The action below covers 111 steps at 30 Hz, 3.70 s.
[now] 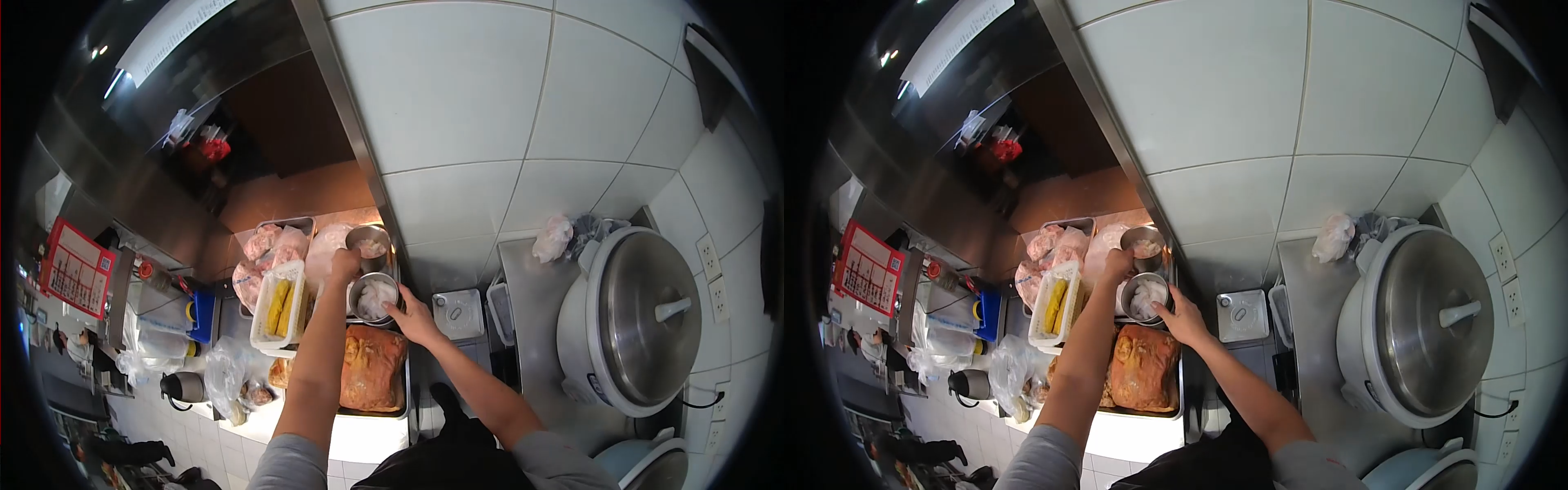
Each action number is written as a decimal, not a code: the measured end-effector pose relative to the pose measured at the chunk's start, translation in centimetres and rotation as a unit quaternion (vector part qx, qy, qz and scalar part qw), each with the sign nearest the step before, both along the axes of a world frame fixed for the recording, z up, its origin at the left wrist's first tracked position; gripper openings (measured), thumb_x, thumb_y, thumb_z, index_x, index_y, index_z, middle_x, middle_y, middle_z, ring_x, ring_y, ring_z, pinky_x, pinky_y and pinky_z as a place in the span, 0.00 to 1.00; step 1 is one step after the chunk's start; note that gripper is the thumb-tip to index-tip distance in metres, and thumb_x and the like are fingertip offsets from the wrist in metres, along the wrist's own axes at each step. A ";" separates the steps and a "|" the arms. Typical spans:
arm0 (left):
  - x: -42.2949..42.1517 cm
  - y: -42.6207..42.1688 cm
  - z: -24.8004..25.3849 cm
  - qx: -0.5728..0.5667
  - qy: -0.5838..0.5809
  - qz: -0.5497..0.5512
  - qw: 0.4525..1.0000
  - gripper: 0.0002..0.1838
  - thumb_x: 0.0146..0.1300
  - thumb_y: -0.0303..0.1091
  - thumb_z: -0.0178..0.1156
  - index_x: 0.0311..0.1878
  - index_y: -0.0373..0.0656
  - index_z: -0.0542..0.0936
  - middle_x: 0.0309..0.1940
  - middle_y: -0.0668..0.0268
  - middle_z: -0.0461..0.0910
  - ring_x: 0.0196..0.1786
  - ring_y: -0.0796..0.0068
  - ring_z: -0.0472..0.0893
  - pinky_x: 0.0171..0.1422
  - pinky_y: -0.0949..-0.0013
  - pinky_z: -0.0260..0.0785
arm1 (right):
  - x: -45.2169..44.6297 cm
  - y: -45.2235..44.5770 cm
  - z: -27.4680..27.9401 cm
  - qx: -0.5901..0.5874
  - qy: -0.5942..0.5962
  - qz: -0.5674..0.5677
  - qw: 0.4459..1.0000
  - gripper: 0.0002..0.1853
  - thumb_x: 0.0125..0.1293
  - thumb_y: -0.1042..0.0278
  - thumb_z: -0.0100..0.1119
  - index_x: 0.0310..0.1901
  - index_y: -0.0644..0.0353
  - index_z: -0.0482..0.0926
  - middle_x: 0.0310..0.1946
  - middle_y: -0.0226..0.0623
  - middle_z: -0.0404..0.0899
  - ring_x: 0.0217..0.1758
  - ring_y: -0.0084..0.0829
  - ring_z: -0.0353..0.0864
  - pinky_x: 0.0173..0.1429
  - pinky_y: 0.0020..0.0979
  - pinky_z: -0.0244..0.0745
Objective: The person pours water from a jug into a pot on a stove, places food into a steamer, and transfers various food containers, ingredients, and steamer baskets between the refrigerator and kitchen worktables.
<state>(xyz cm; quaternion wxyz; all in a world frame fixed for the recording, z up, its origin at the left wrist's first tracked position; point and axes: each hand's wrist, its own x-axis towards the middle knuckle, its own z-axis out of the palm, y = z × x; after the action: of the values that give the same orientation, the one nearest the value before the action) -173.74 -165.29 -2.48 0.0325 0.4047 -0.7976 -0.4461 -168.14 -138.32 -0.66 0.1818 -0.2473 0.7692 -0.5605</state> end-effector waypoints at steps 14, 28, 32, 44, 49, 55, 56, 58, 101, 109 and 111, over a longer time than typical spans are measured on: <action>13.7 7.3 5.9 -0.132 0.029 -0.086 0.987 0.17 0.52 0.41 0.71 0.27 0.33 0.80 0.28 0.42 0.82 0.34 0.46 0.84 0.43 0.51 0.75 | -2.9 1.6 0.5 -0.078 -0.263 0.143 0.951 0.37 0.74 0.47 0.58 0.77 0.54 0.60 0.73 0.45 0.66 0.73 0.39 0.69 0.70 0.42 0.69; 16.7 10.5 5.6 -0.176 0.078 0.031 0.981 0.07 0.47 0.29 0.60 0.26 0.34 0.79 0.27 0.40 0.80 0.37 0.40 0.83 0.44 0.49 0.75 | -2.6 -3.6 2.0 0.112 0.253 -0.005 0.961 0.11 0.53 0.74 0.62 0.40 0.62 0.79 0.37 0.54 0.83 0.45 0.58 0.82 0.51 0.52 0.76; 16.2 10.2 6.7 -0.170 0.063 0.041 0.983 0.08 0.48 0.29 0.60 0.29 0.35 0.82 0.31 0.40 0.82 0.41 0.40 0.83 0.48 0.48 0.76 | -3.7 -4.2 2.5 0.126 0.207 0.023 0.970 0.11 0.53 0.73 0.62 0.38 0.64 0.76 0.36 0.54 0.84 0.45 0.59 0.83 0.50 0.50 0.77; 15.3 7.0 9.7 0.166 0.123 0.037 0.978 0.24 0.59 0.45 0.68 0.45 0.30 0.81 0.38 0.52 0.85 0.37 0.60 0.85 0.40 0.62 0.77 | -5.6 -4.4 6.2 0.085 0.002 0.073 0.994 0.11 0.62 0.73 0.58 0.42 0.63 0.67 0.30 0.38 0.75 0.25 0.31 0.78 0.21 0.34 0.77; 16.8 8.0 9.7 0.267 0.257 0.087 0.925 0.30 0.66 0.49 0.68 0.59 0.32 0.77 0.44 0.57 0.84 0.41 0.66 0.83 0.43 0.67 0.76 | -6.6 -3.9 6.0 0.057 -0.056 0.044 0.996 0.10 0.64 0.72 0.56 0.45 0.61 0.69 0.31 0.35 0.75 0.26 0.27 0.76 0.19 0.32 0.71; 17.3 8.8 5.9 0.152 0.349 -0.024 0.924 0.36 0.63 0.41 0.72 0.68 0.30 0.70 0.55 0.53 0.81 0.59 0.66 0.79 0.65 0.65 0.71 | -8.5 -3.8 0.3 -0.106 -0.222 -0.004 0.969 0.07 0.66 0.75 0.54 0.44 0.59 0.71 0.27 0.33 0.74 0.21 0.26 0.72 0.17 0.31 0.64; 17.2 8.9 5.8 0.159 0.348 -0.030 0.923 0.38 0.62 0.40 0.73 0.70 0.30 0.68 0.57 0.52 0.80 0.60 0.65 0.79 0.66 0.64 0.70 | -8.2 -3.5 0.2 -0.138 -0.255 -0.019 0.957 0.06 0.66 0.74 0.55 0.43 0.58 0.71 0.25 0.32 0.73 0.19 0.26 0.70 0.17 0.31 0.63; 17.3 9.4 6.2 0.171 0.346 -0.045 0.921 0.42 0.61 0.39 0.74 0.73 0.31 0.65 0.61 0.50 0.77 0.63 0.64 0.77 0.68 0.62 0.69 | -7.9 -2.1 -0.2 -0.153 -0.299 -0.002 0.942 0.07 0.66 0.76 0.55 0.45 0.59 0.71 0.27 0.34 0.76 0.22 0.27 0.75 0.18 0.32 0.67; 43.0 17.6 0.1 0.089 0.209 0.160 0.961 0.13 0.72 0.34 0.62 0.52 0.35 0.82 0.39 0.63 0.86 0.40 0.77 0.83 0.42 0.71 0.77 | -8.8 -4.7 1.4 0.176 -0.297 0.210 0.915 0.27 0.71 0.55 0.55 0.67 0.60 0.67 0.55 0.48 0.79 0.42 0.49 0.88 0.32 0.38 0.88; 46.1 17.0 2.0 0.062 0.210 0.203 0.954 0.13 0.72 0.34 0.62 0.52 0.36 0.82 0.36 0.64 0.85 0.36 0.79 0.82 0.36 0.74 0.76 | -7.4 -2.4 2.3 0.205 -0.314 0.209 0.903 0.50 0.64 0.22 0.51 0.75 0.54 0.58 0.63 0.59 0.74 0.43 0.50 0.89 0.38 0.35 0.88; 47.1 17.3 1.3 0.055 0.204 0.207 0.955 0.13 0.72 0.34 0.62 0.53 0.36 0.81 0.36 0.63 0.85 0.36 0.78 0.83 0.36 0.74 0.76 | -7.5 -2.1 2.2 0.195 -0.298 0.195 0.914 0.51 0.64 0.22 0.51 0.78 0.52 0.53 0.68 0.61 0.66 0.43 0.52 0.89 0.38 0.36 0.88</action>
<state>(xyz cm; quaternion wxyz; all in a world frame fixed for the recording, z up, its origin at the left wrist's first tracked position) -126.66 -147.97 -1.22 0.2637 0.4623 -0.6472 -0.5458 -175.65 -140.40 1.53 0.5532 -0.1733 0.7099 -0.4000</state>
